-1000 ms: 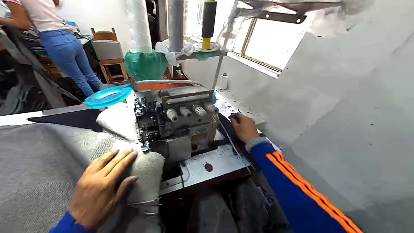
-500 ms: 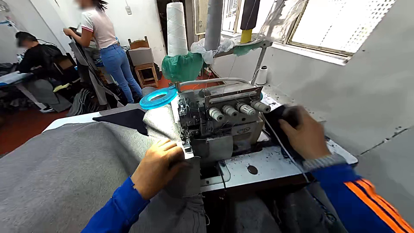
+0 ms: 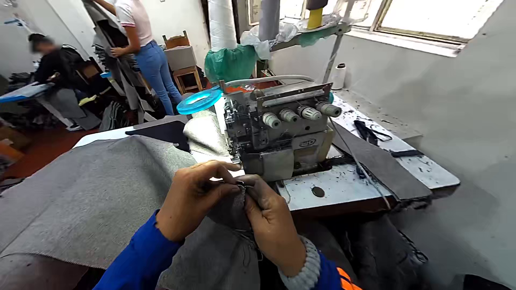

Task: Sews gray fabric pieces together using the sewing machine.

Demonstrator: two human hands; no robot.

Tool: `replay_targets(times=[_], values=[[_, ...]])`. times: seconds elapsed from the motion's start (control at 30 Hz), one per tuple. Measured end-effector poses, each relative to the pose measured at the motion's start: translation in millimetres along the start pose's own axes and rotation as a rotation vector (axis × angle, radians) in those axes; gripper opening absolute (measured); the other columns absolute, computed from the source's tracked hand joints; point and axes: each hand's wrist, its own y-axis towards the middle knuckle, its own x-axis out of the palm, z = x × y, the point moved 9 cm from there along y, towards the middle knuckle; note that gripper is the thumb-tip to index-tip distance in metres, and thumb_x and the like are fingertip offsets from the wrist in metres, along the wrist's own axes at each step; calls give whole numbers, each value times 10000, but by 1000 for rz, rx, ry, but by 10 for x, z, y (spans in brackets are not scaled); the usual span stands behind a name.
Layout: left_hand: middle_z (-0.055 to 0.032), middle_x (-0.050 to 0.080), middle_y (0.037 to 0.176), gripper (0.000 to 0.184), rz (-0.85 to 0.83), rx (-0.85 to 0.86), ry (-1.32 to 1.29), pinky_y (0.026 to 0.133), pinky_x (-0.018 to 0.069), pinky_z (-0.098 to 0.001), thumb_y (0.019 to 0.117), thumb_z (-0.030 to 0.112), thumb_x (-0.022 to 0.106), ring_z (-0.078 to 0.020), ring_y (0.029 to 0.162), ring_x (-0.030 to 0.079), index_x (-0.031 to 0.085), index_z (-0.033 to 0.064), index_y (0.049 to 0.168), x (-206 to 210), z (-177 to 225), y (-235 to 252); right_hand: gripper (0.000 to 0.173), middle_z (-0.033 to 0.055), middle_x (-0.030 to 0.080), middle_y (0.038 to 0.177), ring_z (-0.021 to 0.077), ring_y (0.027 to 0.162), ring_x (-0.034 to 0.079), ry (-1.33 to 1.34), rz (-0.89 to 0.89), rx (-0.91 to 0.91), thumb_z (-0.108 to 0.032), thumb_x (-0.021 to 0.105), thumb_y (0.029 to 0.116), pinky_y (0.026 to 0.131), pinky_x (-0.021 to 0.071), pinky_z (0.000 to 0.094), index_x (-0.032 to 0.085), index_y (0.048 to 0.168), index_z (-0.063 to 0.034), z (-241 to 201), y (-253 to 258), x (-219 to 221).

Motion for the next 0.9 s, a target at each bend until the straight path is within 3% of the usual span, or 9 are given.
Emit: replay_targets(times=[0.17,0.2,0.3,0.37,0.43,0.57,0.67,0.8,0.9], values=[[45,705,771,64,6,-83,16,602,541,-138,889,103,745,16,660,645,691,69,897,-49,-36,-45,73,-83,642,780,-56,732,619,229,127,115,16,538,974,698,533,141,514,967,-53,97,-53,55],[46,708,768,60,13,-84,33,603,545,-144,890,97,741,15,658,648,690,68,905,-67,-26,-29,45,-85,642,767,-63,718,611,218,123,112,-40,545,999,680,524,136,550,954,-36,102,-79,59],[54,713,768,62,9,-81,134,615,549,-140,894,93,735,28,664,651,693,70,934,-127,-27,93,356,10,703,809,-47,778,647,68,-54,65,-277,591,1014,713,545,168,703,949,55,95,-237,179],[53,709,754,86,-48,-74,243,605,541,-181,904,103,725,4,644,643,695,85,982,-60,-128,177,203,55,739,833,6,808,701,40,-162,157,-154,693,903,742,587,218,721,931,45,217,-420,335],[7,730,786,160,-98,-23,346,672,588,-346,903,101,728,-109,700,692,721,78,1061,110,-308,191,133,45,719,831,13,809,679,97,-219,335,-82,662,911,759,566,237,716,931,38,420,-566,458],[-29,749,951,138,102,169,654,961,482,-464,944,243,688,-270,1047,665,780,145,977,260,-338,19,179,2,700,856,-45,851,647,252,-239,448,-72,565,998,827,543,197,701,971,40,654,-643,455],[-33,757,871,191,131,152,880,922,501,-444,980,223,636,-243,944,706,788,135,906,411,-110,-173,191,56,719,840,-21,834,666,180,-264,375,-73,591,990,809,550,202,718,959,66,678,-709,388],[-41,775,1150,338,18,-19,930,1068,475,-527,1029,327,542,-287,1188,690,787,121,1136,536,-75,-205,185,65,716,826,-11,822,670,105,-251,260,-66,584,980,791,549,194,712,956,66,598,-522,242],[-66,757,1176,320,4,-91,781,1151,401,-566,1011,259,533,-313,1271,639,742,65,1155,471,-256,-119,267,32,708,815,-18,809,670,98,-241,224,-139,536,1032,775,558,195,703,939,48,509,-271,140]])
